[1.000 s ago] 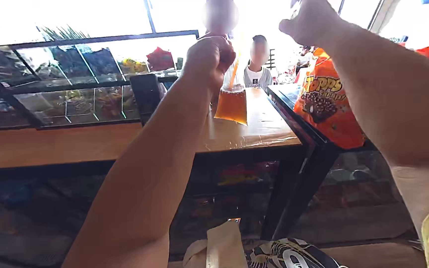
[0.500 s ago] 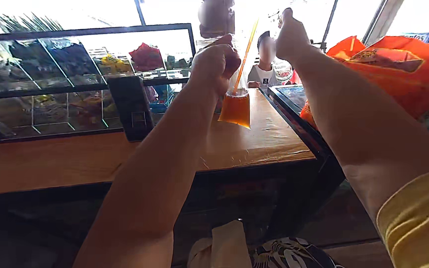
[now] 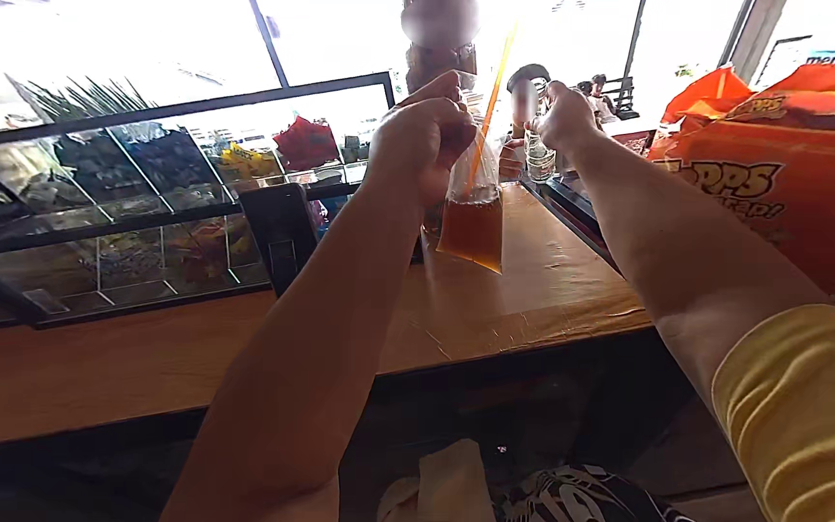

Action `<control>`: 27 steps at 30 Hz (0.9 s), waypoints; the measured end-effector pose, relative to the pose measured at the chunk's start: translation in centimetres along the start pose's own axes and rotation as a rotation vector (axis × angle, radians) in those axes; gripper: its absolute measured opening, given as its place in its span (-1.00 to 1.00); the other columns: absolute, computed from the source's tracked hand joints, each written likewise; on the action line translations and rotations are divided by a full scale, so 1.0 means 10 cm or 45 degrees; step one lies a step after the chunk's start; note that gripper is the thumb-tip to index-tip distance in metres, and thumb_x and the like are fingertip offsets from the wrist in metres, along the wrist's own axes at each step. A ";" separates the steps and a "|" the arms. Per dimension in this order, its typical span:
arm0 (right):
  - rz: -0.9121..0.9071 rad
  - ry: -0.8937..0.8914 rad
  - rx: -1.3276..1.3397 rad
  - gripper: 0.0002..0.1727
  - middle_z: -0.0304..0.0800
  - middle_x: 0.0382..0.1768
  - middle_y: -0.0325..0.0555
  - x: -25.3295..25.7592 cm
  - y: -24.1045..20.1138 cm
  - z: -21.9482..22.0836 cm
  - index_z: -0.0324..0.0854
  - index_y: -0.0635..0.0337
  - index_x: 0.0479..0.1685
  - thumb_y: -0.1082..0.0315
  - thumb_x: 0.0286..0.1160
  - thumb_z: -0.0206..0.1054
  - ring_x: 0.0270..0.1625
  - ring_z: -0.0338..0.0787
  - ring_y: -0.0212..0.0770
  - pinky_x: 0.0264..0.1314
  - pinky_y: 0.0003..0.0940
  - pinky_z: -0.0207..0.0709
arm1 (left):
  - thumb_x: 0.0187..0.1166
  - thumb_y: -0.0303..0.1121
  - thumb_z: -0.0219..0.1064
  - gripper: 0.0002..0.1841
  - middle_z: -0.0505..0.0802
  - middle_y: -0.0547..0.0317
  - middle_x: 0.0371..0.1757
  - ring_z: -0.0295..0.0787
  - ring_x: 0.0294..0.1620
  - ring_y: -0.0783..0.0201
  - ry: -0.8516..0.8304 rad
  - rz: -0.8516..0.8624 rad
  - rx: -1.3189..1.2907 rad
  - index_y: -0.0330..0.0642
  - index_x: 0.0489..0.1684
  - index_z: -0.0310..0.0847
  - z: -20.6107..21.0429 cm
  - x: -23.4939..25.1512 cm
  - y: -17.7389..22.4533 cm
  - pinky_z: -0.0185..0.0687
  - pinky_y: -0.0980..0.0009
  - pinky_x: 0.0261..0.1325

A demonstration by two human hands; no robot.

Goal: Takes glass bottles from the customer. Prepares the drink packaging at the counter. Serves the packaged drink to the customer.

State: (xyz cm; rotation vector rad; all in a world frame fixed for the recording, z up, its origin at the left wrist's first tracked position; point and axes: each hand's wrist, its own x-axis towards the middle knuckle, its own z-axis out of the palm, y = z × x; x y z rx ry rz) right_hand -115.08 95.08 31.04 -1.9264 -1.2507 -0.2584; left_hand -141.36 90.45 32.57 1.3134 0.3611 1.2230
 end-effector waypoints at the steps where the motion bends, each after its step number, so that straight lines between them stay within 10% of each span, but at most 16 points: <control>1: 0.020 0.018 0.015 -0.36 0.61 0.40 0.41 0.01 0.01 0.04 0.45 0.30 0.53 0.32 0.45 0.50 0.50 0.59 0.38 0.51 0.37 0.40 | 0.55 -0.71 0.09 -0.51 0.66 0.07 0.12 0.66 -0.32 0.39 -0.002 0.002 0.001 -0.27 0.48 0.48 0.00 -0.01 0.00 0.68 0.57 -0.26; 20: 0.176 -0.151 0.106 -0.36 0.58 0.46 0.42 -0.20 0.02 0.11 0.34 0.35 0.64 0.28 0.60 0.33 0.54 0.58 0.35 0.53 0.37 0.38 | 0.47 -0.74 0.12 -0.50 0.66 0.01 0.07 0.66 -0.29 0.30 0.058 -0.010 -0.066 -0.30 0.44 0.49 0.48 0.41 -0.17 0.70 0.45 -0.27; 23: 0.322 -0.376 0.087 -0.68 0.73 0.05 0.32 -0.33 0.12 0.18 0.61 0.44 0.19 0.44 0.56 0.25 0.00 0.77 0.12 0.05 0.15 0.61 | 0.47 -0.75 0.13 -0.48 0.64 -0.03 0.13 0.65 -0.26 0.28 0.061 -0.012 -0.038 -0.32 0.46 0.48 0.64 0.51 -0.26 0.69 0.44 -0.25; 27: 0.609 -0.767 -0.013 -0.74 0.64 -0.23 0.06 -0.86 0.14 0.04 0.56 0.31 0.21 0.32 0.77 0.16 -0.42 0.60 -0.19 -0.30 -0.26 0.54 | 0.45 -0.77 0.17 -0.50 0.66 -0.09 0.23 0.67 -0.18 0.25 0.079 -0.017 0.067 -0.33 0.42 0.56 0.88 0.71 -0.40 0.69 0.43 -0.22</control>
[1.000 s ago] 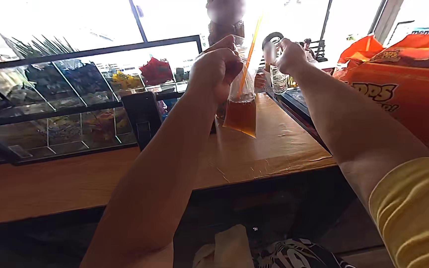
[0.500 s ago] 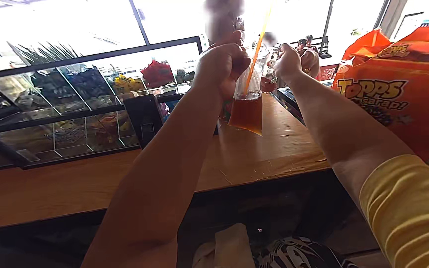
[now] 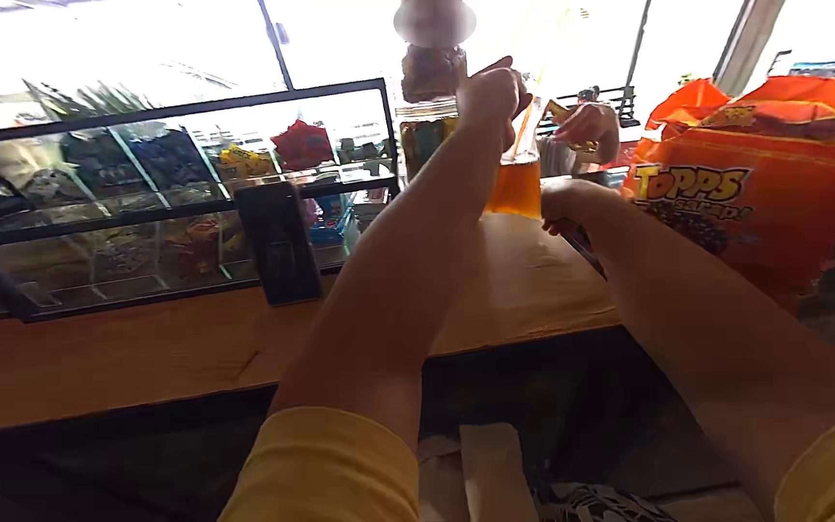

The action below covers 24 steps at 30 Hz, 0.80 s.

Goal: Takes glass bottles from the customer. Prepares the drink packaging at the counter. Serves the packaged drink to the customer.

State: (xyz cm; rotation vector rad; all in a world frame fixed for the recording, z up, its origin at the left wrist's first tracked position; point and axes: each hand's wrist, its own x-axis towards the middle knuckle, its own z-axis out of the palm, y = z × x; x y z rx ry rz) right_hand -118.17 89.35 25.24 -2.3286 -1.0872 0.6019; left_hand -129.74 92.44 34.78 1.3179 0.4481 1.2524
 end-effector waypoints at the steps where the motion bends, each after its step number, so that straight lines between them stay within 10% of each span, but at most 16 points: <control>1: -0.036 -0.034 -0.096 -0.77 0.60 -0.26 0.01 -0.11 0.07 0.04 0.56 0.29 0.18 0.35 0.75 0.17 -0.41 0.57 -0.20 -0.29 -0.25 0.52 | 0.44 -0.77 0.18 -0.50 0.67 -0.10 0.24 0.68 -0.18 0.25 0.009 0.005 0.031 -0.33 0.41 0.57 0.06 0.05 -0.05 0.69 0.43 -0.22; 8: -0.222 -0.001 -0.506 -0.72 0.69 0.21 0.41 -0.34 0.21 0.14 0.61 0.54 0.11 0.46 0.63 0.22 0.35 0.70 0.28 0.32 0.29 0.52 | 0.54 -0.67 0.17 -0.59 0.67 -0.05 0.14 0.68 -0.13 0.23 0.037 -0.035 0.153 -0.31 0.38 0.57 0.41 0.32 -0.33 0.70 0.40 -0.15; 12: -0.216 0.031 -0.485 -0.72 0.69 0.21 0.39 -0.25 0.30 0.14 0.62 0.55 0.05 0.44 0.62 0.23 0.35 0.70 0.27 0.31 0.24 0.54 | 0.50 -0.65 0.21 -0.56 0.69 -0.05 0.08 0.69 -0.14 0.21 0.065 -0.060 0.206 -0.28 0.38 0.58 0.52 0.44 -0.43 0.70 0.36 -0.15; 17: -0.537 0.326 -0.621 -0.56 0.73 0.25 0.16 -0.74 0.01 -0.22 0.51 0.29 0.49 0.45 0.64 0.27 0.25 0.77 -0.06 0.34 -0.23 0.58 | 0.53 -0.60 0.22 -0.55 0.68 -0.03 0.01 0.67 -0.19 0.17 0.095 -0.111 0.181 -0.19 0.43 0.57 0.58 0.57 -0.48 0.71 0.27 -0.21; 21: -1.038 0.973 -0.358 -0.73 0.78 -0.31 0.23 0.02 0.45 0.15 0.72 0.39 -0.33 0.28 0.48 0.37 -0.23 0.82 0.09 -0.14 0.10 0.67 | 0.59 -0.58 0.17 -0.53 0.69 -0.07 0.03 0.74 -0.19 0.14 0.076 -0.147 0.165 -0.14 0.51 0.52 0.60 0.62 -0.53 0.79 0.25 -0.21; 24: -0.465 0.375 -0.542 -0.52 0.73 0.24 0.19 -0.62 -0.02 -0.22 0.50 0.34 0.47 0.42 0.58 0.37 0.22 0.78 0.00 0.31 -0.16 0.59 | 0.58 -0.63 0.16 -0.54 0.65 -0.05 0.02 0.68 -0.23 0.20 0.038 -0.085 0.207 -0.21 0.47 0.54 0.58 0.59 -0.57 0.74 0.31 -0.23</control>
